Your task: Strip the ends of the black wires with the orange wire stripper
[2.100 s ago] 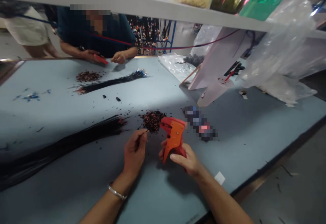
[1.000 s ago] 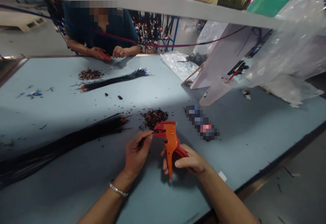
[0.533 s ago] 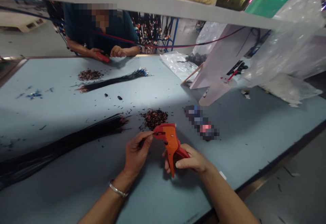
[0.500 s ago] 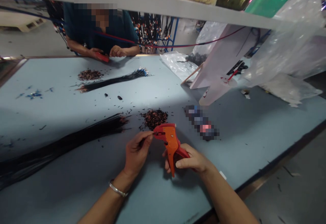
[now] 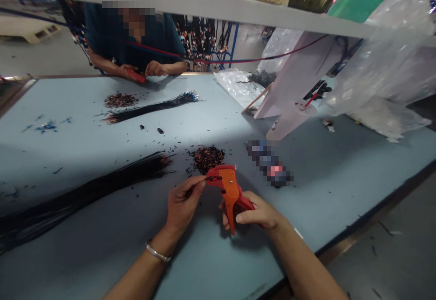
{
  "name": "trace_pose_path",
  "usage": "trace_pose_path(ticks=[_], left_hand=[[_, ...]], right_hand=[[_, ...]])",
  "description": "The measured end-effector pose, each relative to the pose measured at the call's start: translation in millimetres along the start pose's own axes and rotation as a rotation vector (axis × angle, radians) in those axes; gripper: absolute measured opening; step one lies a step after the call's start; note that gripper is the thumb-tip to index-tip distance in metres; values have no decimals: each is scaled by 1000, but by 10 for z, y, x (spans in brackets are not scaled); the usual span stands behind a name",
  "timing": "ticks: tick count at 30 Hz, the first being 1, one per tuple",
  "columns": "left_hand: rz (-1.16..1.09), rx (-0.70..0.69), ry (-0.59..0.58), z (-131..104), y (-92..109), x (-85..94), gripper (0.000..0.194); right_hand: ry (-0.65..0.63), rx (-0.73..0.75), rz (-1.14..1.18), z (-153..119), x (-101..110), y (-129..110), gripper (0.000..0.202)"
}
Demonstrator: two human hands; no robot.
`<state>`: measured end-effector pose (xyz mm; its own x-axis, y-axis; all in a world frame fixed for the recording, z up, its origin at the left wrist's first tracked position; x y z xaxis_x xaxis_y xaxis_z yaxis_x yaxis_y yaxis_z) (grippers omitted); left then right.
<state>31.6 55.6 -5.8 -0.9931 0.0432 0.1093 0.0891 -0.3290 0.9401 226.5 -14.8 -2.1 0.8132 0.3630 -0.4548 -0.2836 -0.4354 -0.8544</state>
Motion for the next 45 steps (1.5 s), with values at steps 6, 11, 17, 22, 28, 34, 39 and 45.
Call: trace_pose_path(ticks=[6,11,17,22,28,34,39,45], left_hand=[[-63,43,-14,-3,-14,1,10],[-44,37,47,9,16,17,9],[34,14,20,13,24,24,13],[61,4,18,-2,33,28,14],[89,-31,-19,-17,36,19,14],[124,-61,-10,-25,36,23,15],[120,-80,-20,-23,54,26,14],[137,-98,-41,-20,60,34,15]], right_hand=[[-16,25,-17,8,31,32,46],[55,129,-4,11,11,6,44],[78,92,-8,9,4,-3,43],[29,32,-55,3,5,15,44],[29,33,-79,-5,2,1,46],[30,22,-110,-6,18,6,45],[38,24,-135,0,22,-2,45],[38,28,-198,-12,19,-43,45]])
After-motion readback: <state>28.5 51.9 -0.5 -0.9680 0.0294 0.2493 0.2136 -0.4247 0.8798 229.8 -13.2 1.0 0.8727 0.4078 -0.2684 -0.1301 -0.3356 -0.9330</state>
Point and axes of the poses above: each hand's wrist, its own z-axis towards the middle knuckle, its own x-axis out of the back of the hand, y = z × x, the point moved 1 cm from there along z, towards the middle knuckle, and after that the axes turned 3 degrees about -x, right-handed, at the moved point
